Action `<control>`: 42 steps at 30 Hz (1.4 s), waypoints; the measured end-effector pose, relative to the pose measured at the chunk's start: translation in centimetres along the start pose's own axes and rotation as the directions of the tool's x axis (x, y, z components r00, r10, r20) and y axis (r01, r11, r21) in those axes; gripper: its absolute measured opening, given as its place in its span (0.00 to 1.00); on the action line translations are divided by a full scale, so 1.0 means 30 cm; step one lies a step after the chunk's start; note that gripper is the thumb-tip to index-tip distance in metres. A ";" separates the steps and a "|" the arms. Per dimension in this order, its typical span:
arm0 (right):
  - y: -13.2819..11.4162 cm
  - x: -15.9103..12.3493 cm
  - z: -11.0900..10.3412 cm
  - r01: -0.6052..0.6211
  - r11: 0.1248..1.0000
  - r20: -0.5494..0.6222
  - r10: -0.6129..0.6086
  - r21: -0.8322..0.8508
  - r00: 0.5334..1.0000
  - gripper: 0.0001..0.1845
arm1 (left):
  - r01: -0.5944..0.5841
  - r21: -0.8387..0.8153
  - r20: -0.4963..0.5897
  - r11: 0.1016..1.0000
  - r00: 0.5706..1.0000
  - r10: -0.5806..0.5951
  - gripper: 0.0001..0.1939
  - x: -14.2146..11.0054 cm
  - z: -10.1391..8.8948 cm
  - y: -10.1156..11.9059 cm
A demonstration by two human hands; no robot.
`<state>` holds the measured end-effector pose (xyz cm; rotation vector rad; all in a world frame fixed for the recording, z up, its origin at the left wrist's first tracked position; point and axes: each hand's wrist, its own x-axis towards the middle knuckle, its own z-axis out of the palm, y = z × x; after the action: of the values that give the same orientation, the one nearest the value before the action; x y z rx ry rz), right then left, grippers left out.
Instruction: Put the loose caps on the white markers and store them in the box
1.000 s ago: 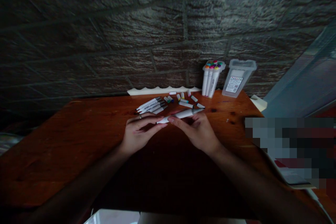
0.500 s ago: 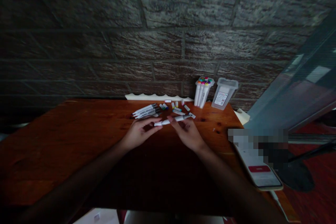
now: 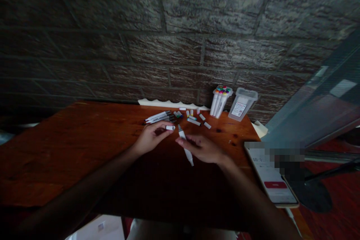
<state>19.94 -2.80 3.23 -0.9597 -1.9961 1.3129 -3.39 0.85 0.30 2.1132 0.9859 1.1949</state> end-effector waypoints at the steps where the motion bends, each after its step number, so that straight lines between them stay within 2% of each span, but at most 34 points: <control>1: 0.005 -0.001 0.007 0.006 1.000 0.021 -0.006 -0.018 1.000 0.20 | 0.004 -0.004 -0.001 1.000 1.000 -0.004 0.11 0.001 -0.002 -0.001; 4: 0.023 0.003 0.019 -0.026 1.000 0.048 0.027 -0.016 0.999 0.19 | -0.009 -0.006 0.011 1.000 1.000 0.009 0.11 0.000 -0.008 0.002; 7: 0.032 0.007 0.024 -0.096 0.994 0.054 0.093 0.058 0.994 0.19 | -0.067 0.014 0.059 0.998 0.996 0.066 0.10 -0.002 -0.013 0.014; 9: 0.027 0.008 0.026 -0.135 0.979 0.033 0.131 0.151 0.991 0.18 | -0.125 0.024 0.120 0.992 0.985 0.121 0.09 -0.005 -0.014 0.021; 11: 0.019 0.009 0.028 -0.170 0.946 -0.040 0.189 0.275 0.981 0.19 | -0.157 0.030 0.170 0.987 0.974 0.150 0.09 -0.009 -0.013 0.024; 14: 0.016 0.010 0.027 -0.197 0.844 -0.110 0.287 0.500 0.951 0.21 | -0.118 0.066 0.155 0.991 0.982 0.106 0.09 -0.014 -0.006 0.019; 17: 0.017 0.015 0.021 -0.110 0.751 -0.100 0.228 0.651 0.968 0.18 | -0.069 0.069 0.105 0.995 0.993 0.062 0.10 -0.014 0.004 0.017; 19: 0.016 0.019 0.019 -0.041 0.751 -0.115 0.154 0.659 0.981 0.17 | -0.052 0.029 0.106 0.998 0.993 0.049 0.10 -0.014 0.013 0.023; 22: 0.014 0.025 0.022 0.032 0.879 -0.186 0.065 0.476 0.980 0.14 | 0.003 -0.024 0.162 1.000 0.987 0.001 0.09 -0.016 0.034 0.039; 24: 0.019 0.028 0.029 0.104 0.970 -0.281 -0.039 0.221 0.959 0.10 | 0.058 -0.022 0.199 0.998 0.979 -0.053 0.09 -0.021 0.054 0.046; 25: 0.023 0.028 0.034 0.129 0.988 -0.318 -0.096 0.082 0.943 0.10 | 0.084 -0.007 0.207 0.996 0.975 -0.081 0.09 -0.025 0.066 0.047; 28: 0.036 0.026 0.045 0.121 0.962 -0.335 -0.201 -0.246 0.920 0.12 | 0.119 0.060 0.197 0.991 0.972 -0.129 0.07 -0.035 0.097 0.046; 31: 0.041 0.024 0.052 0.070 0.899 -0.320 -0.226 -0.433 0.920 0.14 | 0.084 0.095 0.220 0.992 0.970 -0.103 0.06 -0.036 0.107 0.044; 36: 0.045 0.037 0.062 0.036 0.820 -0.299 -0.248 -0.571 0.921 0.15 | 0.023 0.055 0.293 0.998 0.955 -0.038 0.09 -0.028 0.066 0.021; 42: 0.060 0.070 0.076 -0.036 0.785 -0.342 -0.227 -0.619 0.912 0.15 | 0.057 0.053 0.303 0.997 0.951 -0.070 0.09 -0.023 0.028 -0.019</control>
<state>17.44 -1.83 0.87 -1.2672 -2.1224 0.3240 -3.09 0.57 -0.85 2.1980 0.9357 0.7903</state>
